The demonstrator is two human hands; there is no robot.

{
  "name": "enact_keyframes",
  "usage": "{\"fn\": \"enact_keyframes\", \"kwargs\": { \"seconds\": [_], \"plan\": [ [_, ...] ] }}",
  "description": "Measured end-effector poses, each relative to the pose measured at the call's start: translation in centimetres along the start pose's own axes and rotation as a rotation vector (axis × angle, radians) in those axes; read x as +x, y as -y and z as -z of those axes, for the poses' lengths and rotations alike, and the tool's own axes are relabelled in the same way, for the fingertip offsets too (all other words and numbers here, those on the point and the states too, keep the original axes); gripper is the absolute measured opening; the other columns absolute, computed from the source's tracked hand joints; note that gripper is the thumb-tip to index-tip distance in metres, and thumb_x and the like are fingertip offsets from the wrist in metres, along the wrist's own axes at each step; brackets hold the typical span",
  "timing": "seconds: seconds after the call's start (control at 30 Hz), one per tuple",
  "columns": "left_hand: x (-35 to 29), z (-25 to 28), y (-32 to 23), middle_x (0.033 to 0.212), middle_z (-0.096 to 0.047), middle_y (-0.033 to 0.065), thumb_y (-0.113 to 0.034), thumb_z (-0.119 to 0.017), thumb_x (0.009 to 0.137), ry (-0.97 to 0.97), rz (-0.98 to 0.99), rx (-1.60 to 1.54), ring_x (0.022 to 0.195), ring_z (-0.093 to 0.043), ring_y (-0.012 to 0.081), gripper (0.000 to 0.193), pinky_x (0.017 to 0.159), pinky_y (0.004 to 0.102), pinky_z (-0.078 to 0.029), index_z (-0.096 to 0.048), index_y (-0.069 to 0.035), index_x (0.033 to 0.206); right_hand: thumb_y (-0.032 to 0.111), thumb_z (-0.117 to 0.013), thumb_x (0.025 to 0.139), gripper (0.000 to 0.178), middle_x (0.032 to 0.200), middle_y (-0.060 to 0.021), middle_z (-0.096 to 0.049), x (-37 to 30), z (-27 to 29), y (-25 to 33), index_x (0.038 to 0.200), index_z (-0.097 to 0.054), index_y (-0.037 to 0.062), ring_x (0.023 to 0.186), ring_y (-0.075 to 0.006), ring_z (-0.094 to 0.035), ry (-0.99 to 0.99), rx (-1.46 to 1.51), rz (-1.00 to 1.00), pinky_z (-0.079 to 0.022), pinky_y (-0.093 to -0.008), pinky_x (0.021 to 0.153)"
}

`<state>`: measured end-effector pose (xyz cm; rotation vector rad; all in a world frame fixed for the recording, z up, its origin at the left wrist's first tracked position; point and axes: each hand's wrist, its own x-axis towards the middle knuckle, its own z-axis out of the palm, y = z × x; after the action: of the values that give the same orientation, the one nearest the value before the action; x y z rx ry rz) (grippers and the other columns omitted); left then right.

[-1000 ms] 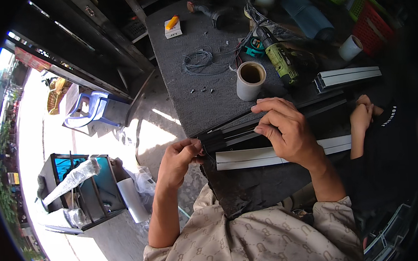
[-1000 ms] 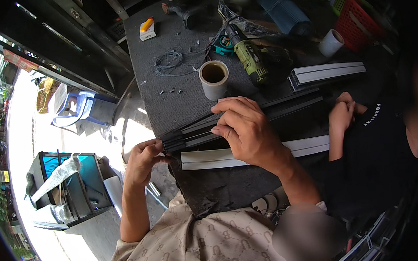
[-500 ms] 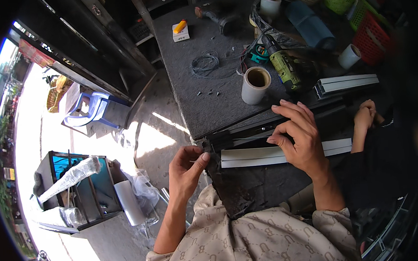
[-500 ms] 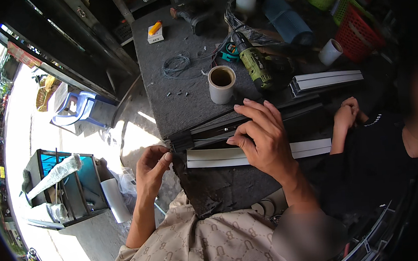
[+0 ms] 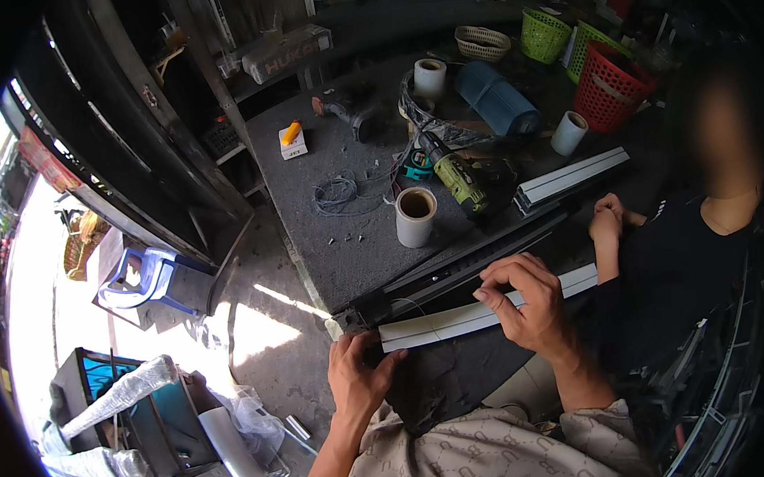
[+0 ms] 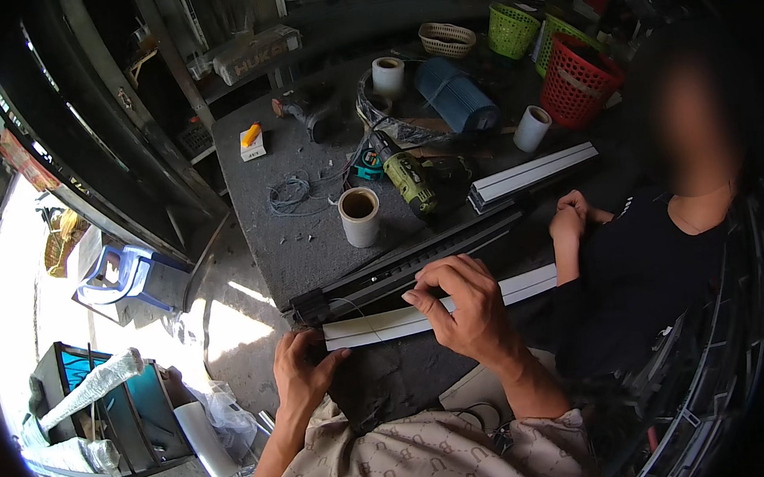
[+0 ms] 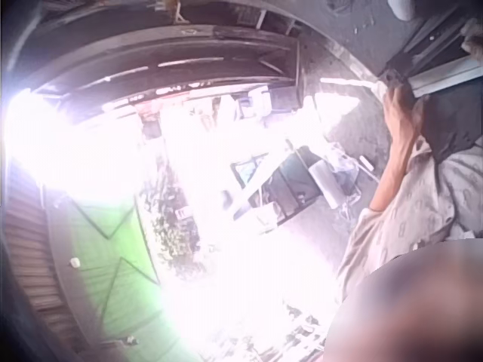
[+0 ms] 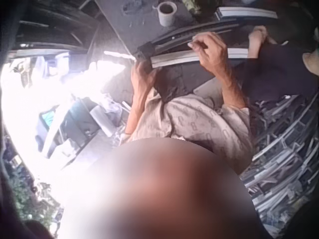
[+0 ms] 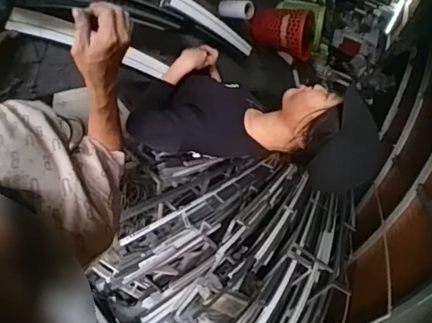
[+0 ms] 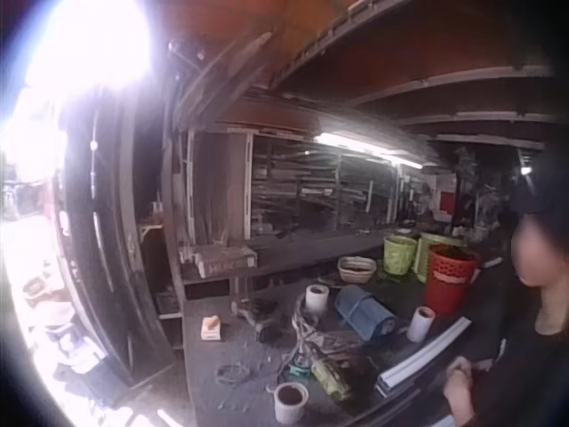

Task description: The person assembles a window frame by inserting a thin wire into a black profile, then uses a cordless drill to drive screws into the profile. They handle multiple white and black profiles and place the assembled piece on the workbench.

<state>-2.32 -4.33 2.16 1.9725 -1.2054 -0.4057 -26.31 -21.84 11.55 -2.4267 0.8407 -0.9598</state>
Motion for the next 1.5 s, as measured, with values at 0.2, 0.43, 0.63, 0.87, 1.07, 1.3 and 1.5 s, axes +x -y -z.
{"fn": "enact_keyframes", "kwargs": {
  "seconds": [0.2,0.43,0.63,0.87,1.07,1.3,1.5],
  "plan": [
    [-1.3,1.6,-0.4,0.1,-0.077,0.0133,-0.037,-0.101,0.079,0.189,0.204,-0.102,0.095,-0.076,0.0307,0.049,0.085,0.0417,-0.059,-0.083,0.0,0.106,0.012,-0.09,0.084,0.055,0.14,-0.0142,-0.072,-5.7,1.1,-1.1,0.136,-0.073,0.0061,0.136,-0.0345,-0.063,0.323,-0.255,-0.197,-0.045,-0.0478,0.117],
    [-3.4,3.9,-1.1,0.098,-0.079,0.0138,-0.044,-0.101,0.077,0.282,0.212,-0.076,0.09,-0.079,0.0301,0.054,0.08,0.0403,-0.059,-0.082,0.001,0.099,0.007,-0.089,0.081,0.052,0.143,-0.0134,-0.073,-7.1,0.6,-2.0,0.131,-0.078,0.0078,0.14,-0.0342,-0.063,0.433,-0.191,-0.199,-0.041,-0.0519,0.123],
    [-3.6,4.2,0.1,0.098,-0.079,0.0111,-0.044,-0.102,0.075,0.378,0.169,0.006,0.09,-0.079,0.03,0.053,0.08,0.0409,-0.061,-0.08,-0.002,0.098,0.003,-0.078,0.091,0.034,0.13,-0.0097,-0.075,-8.2,0.0,-0.2,0.125,-0.076,0.0076,0.125,-0.0322,-0.069,0.313,-0.312,-0.117,-0.046,-0.0484,0.111],
    [-3.9,4.5,1.4,0.107,-0.071,0.0089,-0.035,-0.105,0.07,0.251,-0.015,-0.059,0.085,-0.065,0.0273,0.067,0.08,0.0417,-0.057,-0.071,-0.007,0.121,0.026,-0.089,0.09,0.03,0.111,-0.0085,-0.07,-12.6,-2.3,3.3,0.107,-0.071,0.0082,0.109,-0.0333,-0.067,0.237,-0.244,-0.442,-0.051,-0.0476,0.095],
    [-3.5,4.5,1.7,0.113,-0.071,0.0129,-0.036,-0.102,0.076,0.35,-0.074,-0.1,0.097,-0.073,0.0323,0.069,0.083,0.0443,-0.06,-0.071,-0.005,0.129,0.016,-0.084,0.096,0.022,0.091,-0.0084,-0.073,-10.1,0.3,4.7,0.096,-0.068,0.0016,0.083,-0.0198,-0.073,0.309,0.192,-0.598,-0.055,-0.0363,0.075],
    [-2.6,4.5,2.5,0.119,-0.07,0.0151,-0.039,-0.098,0.085,0.44,-0.118,-0.12,0.097,-0.075,0.0352,0.068,0.083,0.0453,-0.062,-0.068,-0.006,0.136,0.016,-0.088,0.096,0.022,0.082,0.0034,-0.07,4.1,8.3,8.8,0.107,-0.075,0.0012,0.074,-0.0024,-0.061,0.243,0.27,-0.342,-0.047,-0.0223,0.066],
    [-2.4,4.2,3.8,0.118,-0.069,0.0164,-0.042,-0.096,0.086,0.456,-0.183,-0.147,0.104,-0.075,0.0362,0.069,0.087,0.0463,-0.061,-0.067,-0.006,0.137,0.024,-0.093,0.086,0.035,0.088,-0.0112,-0.081,19.3,7.0,13.8,0.109,-0.081,-0.0013,0.079,-0.0189,-0.076,0.323,-0.162,-0.074,-0.059,-0.0342,0.074]
  ]
}}
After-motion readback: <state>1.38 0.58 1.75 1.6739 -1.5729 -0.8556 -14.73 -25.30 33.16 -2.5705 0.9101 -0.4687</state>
